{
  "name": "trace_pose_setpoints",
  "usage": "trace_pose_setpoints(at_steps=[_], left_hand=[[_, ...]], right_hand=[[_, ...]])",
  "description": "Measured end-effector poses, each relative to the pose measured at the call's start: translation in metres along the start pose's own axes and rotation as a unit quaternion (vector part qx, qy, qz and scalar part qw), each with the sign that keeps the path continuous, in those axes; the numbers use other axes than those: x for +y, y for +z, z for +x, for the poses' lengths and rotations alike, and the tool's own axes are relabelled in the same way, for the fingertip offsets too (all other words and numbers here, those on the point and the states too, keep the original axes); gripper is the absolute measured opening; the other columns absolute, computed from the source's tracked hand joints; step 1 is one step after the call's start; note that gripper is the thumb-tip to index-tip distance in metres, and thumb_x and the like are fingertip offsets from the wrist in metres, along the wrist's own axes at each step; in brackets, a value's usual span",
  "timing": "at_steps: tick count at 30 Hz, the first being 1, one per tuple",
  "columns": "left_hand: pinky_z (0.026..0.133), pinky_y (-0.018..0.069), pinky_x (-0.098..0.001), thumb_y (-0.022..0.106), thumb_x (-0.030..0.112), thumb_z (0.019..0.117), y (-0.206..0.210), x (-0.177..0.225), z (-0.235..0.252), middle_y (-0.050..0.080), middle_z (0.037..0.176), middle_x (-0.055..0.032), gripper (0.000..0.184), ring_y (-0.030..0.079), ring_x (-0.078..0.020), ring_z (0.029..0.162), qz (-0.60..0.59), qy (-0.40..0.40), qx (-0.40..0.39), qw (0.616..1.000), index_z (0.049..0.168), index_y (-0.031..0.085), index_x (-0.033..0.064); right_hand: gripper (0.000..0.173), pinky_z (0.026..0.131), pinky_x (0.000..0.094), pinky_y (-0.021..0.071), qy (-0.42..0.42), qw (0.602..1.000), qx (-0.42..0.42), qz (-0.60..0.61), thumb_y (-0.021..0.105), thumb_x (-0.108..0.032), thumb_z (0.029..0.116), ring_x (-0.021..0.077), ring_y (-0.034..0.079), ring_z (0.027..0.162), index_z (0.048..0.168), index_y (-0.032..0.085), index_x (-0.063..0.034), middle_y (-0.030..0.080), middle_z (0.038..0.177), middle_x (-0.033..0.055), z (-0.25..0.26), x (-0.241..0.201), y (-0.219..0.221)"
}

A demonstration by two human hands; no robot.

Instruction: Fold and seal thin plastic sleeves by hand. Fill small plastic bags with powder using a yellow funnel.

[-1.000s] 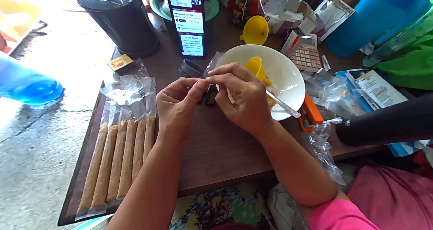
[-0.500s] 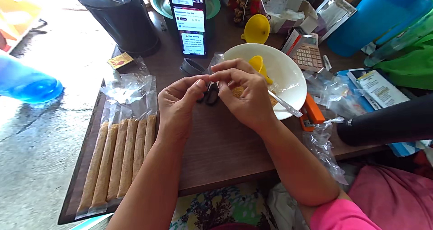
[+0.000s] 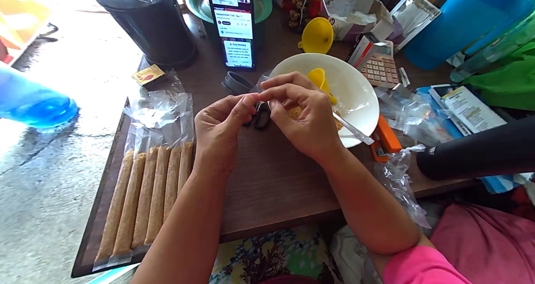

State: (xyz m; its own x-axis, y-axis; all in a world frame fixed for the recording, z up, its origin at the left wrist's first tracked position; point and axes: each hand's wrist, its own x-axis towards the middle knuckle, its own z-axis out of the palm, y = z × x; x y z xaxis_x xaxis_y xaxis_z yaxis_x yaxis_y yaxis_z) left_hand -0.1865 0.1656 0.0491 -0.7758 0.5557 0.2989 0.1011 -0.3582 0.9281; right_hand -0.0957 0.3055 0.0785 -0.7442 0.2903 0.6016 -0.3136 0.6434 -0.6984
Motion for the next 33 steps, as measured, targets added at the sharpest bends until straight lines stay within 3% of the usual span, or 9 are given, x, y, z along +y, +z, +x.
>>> trace_pose_setpoints(at_steps=[9,15,20,24,33], left_hand=[[0.079,0.0546,-0.0160,0.064,0.018,0.1014,0.0001,-0.0003,0.0001,0.076,0.100,0.0075,0.014,0.067,-0.0001,0.084,-0.002,0.005,-0.006,1.000,0.101,0.078,0.0143],[0.079,0.0545,-0.0162,0.064,0.018,0.1012,-0.0006,-0.0011,0.0004,0.075,0.101,0.0072,0.014,0.067,0.0000,0.084,0.000,0.011,-0.009,1.000,0.101,0.078,0.0139],[0.079,0.0552,-0.0168,0.065,0.016,0.1006,-0.0006,-0.0011,0.0004,0.076,0.100,0.0066,0.013,0.068,-0.0007,0.086,-0.003,0.013,-0.008,1.000,0.100,0.078,0.0137],[0.079,0.0549,-0.0164,0.065,0.016,0.1005,-0.0006,-0.0012,0.0003,0.076,0.100,0.0073,0.013,0.068,-0.0002,0.085,0.001,0.019,-0.005,1.000,0.100,0.078,0.0141],[0.079,0.0547,-0.0161,0.066,0.015,0.1002,-0.0004,-0.0017,0.0007,0.075,0.098,0.0071,0.012,0.067,-0.0002,0.083,0.006,0.020,-0.001,1.000,0.100,0.078,0.0134]], right_hand=[[0.021,0.071,0.0195,0.0554,0.012,1.000,-0.006,0.002,0.059,-0.001,0.0918,0.0080,0.066,0.090,0.103,0.076,0.0000,0.069,0.119,0.0115,-0.0006,-0.0026,-0.0019],[0.020,0.074,0.0195,0.0562,0.001,1.000,0.001,0.004,0.059,-0.002,0.0922,0.0078,0.067,0.092,0.101,0.077,-0.0002,0.070,0.117,0.0115,0.0003,-0.0009,-0.0012],[0.022,0.069,0.0204,0.0550,0.022,1.000,-0.015,-0.010,0.058,0.002,0.0908,0.0090,0.066,0.090,0.104,0.076,-0.0003,0.068,0.121,0.0108,-0.0019,-0.0074,-0.0041],[0.020,0.074,0.0191,0.0559,0.002,1.000,0.001,0.004,0.059,-0.001,0.0918,0.0077,0.067,0.092,0.101,0.077,-0.0001,0.070,0.117,0.0115,-0.0001,-0.0017,-0.0009],[0.021,0.073,0.0198,0.0557,0.006,1.000,-0.006,-0.002,0.059,0.000,0.0910,0.0082,0.067,0.092,0.102,0.077,-0.0002,0.070,0.119,0.0114,-0.0009,-0.0032,-0.0015]])
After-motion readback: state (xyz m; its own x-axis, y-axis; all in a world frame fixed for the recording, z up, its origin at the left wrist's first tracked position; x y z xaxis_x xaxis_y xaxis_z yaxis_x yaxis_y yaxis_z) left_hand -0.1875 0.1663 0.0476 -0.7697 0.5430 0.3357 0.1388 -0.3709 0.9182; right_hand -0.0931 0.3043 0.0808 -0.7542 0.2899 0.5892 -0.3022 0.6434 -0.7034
